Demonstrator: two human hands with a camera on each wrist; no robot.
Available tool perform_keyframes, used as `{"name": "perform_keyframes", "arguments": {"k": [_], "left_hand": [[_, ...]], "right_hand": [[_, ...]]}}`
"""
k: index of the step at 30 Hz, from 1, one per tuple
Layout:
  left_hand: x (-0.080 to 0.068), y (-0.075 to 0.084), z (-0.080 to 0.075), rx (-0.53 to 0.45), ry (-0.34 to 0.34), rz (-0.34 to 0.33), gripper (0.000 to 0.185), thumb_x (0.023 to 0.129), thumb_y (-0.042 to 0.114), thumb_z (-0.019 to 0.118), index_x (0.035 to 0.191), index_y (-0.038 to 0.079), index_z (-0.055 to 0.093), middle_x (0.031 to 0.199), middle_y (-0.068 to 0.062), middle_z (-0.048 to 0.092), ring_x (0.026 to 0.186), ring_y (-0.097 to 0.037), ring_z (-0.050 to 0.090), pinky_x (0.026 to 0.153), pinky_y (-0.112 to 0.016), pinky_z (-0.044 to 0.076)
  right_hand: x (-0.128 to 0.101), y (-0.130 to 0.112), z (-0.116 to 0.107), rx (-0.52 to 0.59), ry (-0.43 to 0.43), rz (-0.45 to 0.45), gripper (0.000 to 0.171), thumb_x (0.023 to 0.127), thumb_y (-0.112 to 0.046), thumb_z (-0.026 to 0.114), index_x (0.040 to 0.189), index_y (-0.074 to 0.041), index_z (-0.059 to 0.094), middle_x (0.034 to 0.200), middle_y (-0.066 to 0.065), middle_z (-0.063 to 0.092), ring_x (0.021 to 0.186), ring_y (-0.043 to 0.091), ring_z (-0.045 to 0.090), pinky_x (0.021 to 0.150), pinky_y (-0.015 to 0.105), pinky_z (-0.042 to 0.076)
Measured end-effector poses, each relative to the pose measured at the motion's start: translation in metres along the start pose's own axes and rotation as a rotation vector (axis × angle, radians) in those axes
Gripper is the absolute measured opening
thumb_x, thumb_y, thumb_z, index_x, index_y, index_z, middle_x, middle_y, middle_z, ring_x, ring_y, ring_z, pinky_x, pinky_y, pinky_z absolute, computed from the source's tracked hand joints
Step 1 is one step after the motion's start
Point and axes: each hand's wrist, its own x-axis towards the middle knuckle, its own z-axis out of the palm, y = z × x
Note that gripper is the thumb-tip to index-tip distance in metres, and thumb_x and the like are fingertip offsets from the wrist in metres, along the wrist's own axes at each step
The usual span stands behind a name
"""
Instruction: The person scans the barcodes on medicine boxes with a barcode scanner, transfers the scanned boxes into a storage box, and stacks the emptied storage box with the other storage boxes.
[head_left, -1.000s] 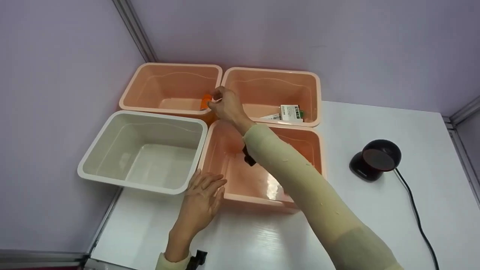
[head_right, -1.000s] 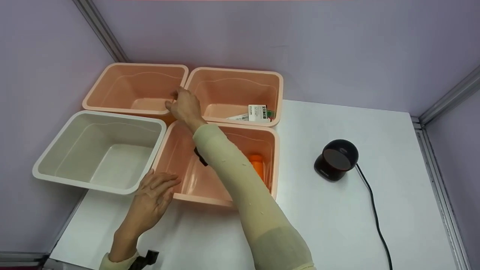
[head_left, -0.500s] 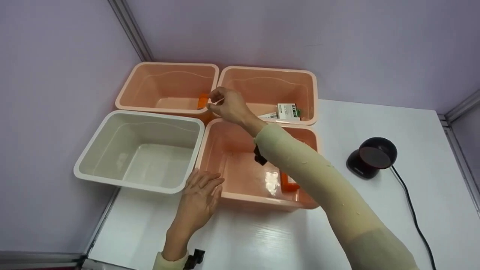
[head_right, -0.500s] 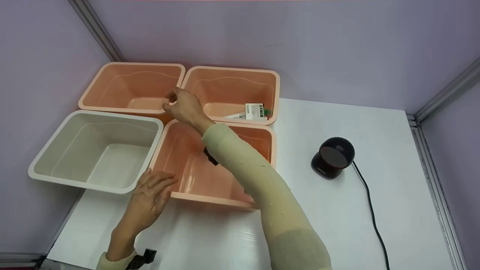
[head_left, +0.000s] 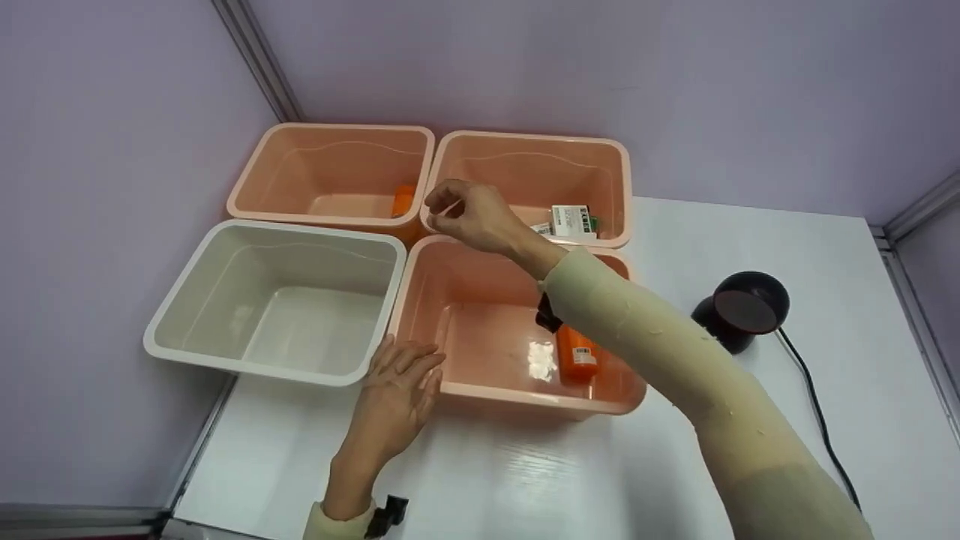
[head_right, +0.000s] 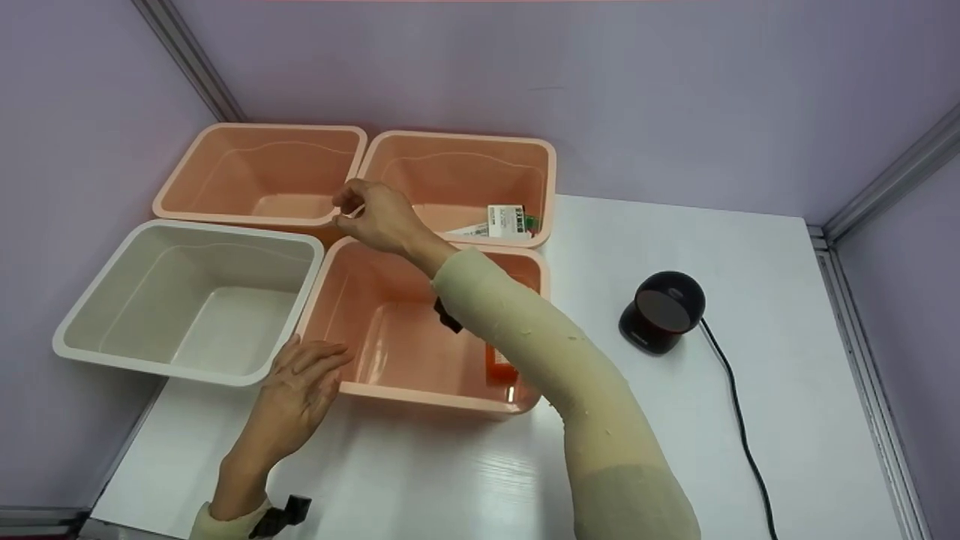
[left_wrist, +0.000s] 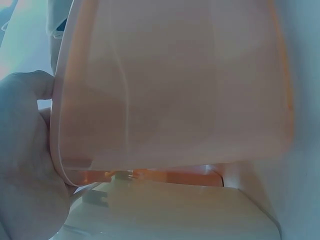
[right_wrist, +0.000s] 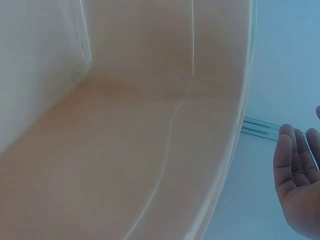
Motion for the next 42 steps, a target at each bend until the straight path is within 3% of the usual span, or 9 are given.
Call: {"name": "perform_keyframes", "arguments": {"k": [19, 27, 36, 42], "left_hand": [[0.0, 0.0, 0.0, -0.012, -0.003, -0.016, 0.025, 0.095, 0.028, 0.053, 0.11, 0.017, 0.069, 0.116, 0.004, 0.065, 0.119, -0.019, 0.053, 0.119, -0.039, 0.021], [0.0, -0.001, 0.001, -0.014, 0.002, 0.003, 0.024, 0.095, 0.027, 0.052, 0.109, 0.018, 0.069, 0.117, 0.004, 0.064, 0.119, -0.017, 0.052, 0.119, -0.04, 0.021], [0.001, 0.0, 0.0, -0.015, -0.014, 0.007, 0.029, 0.098, 0.031, 0.046, 0.11, 0.018, 0.068, 0.117, 0.002, 0.064, 0.12, -0.02, 0.052, 0.118, -0.041, 0.021], [0.001, 0.002, 0.001, -0.019, -0.001, 0.017, 0.027, 0.096, 0.029, 0.049, 0.11, 0.016, 0.069, 0.115, 0.002, 0.065, 0.118, -0.018, 0.053, 0.118, -0.041, 0.022]], "right_hand": [[-0.035, 0.006, -0.025, -0.078, -0.062, -0.035, 0.02, 0.085, -0.03, 0.066, 0.103, -0.021, 0.063, 0.097, -0.005, 0.065, 0.088, 0.011, 0.062, 0.079, 0.025, 0.054], [-0.048, 0.013, -0.033, -0.12, -0.081, -0.033, 0.019, 0.085, -0.029, 0.067, 0.102, -0.02, 0.064, 0.092, -0.005, 0.066, 0.083, 0.01, 0.061, 0.072, 0.025, 0.053], [-0.058, 0.022, -0.043, -0.179, -0.177, -0.04, 0.022, 0.085, -0.027, 0.067, 0.1, -0.011, 0.066, 0.089, -0.002, 0.068, 0.082, 0.011, 0.064, 0.077, 0.027, 0.055], [-0.063, 0.026, -0.049, -0.272, -0.242, 0.002, 0.017, 0.083, -0.026, 0.068, 0.095, -0.014, 0.067, 0.087, -0.001, 0.068, 0.079, 0.013, 0.064, 0.074, 0.029, 0.055]]}}
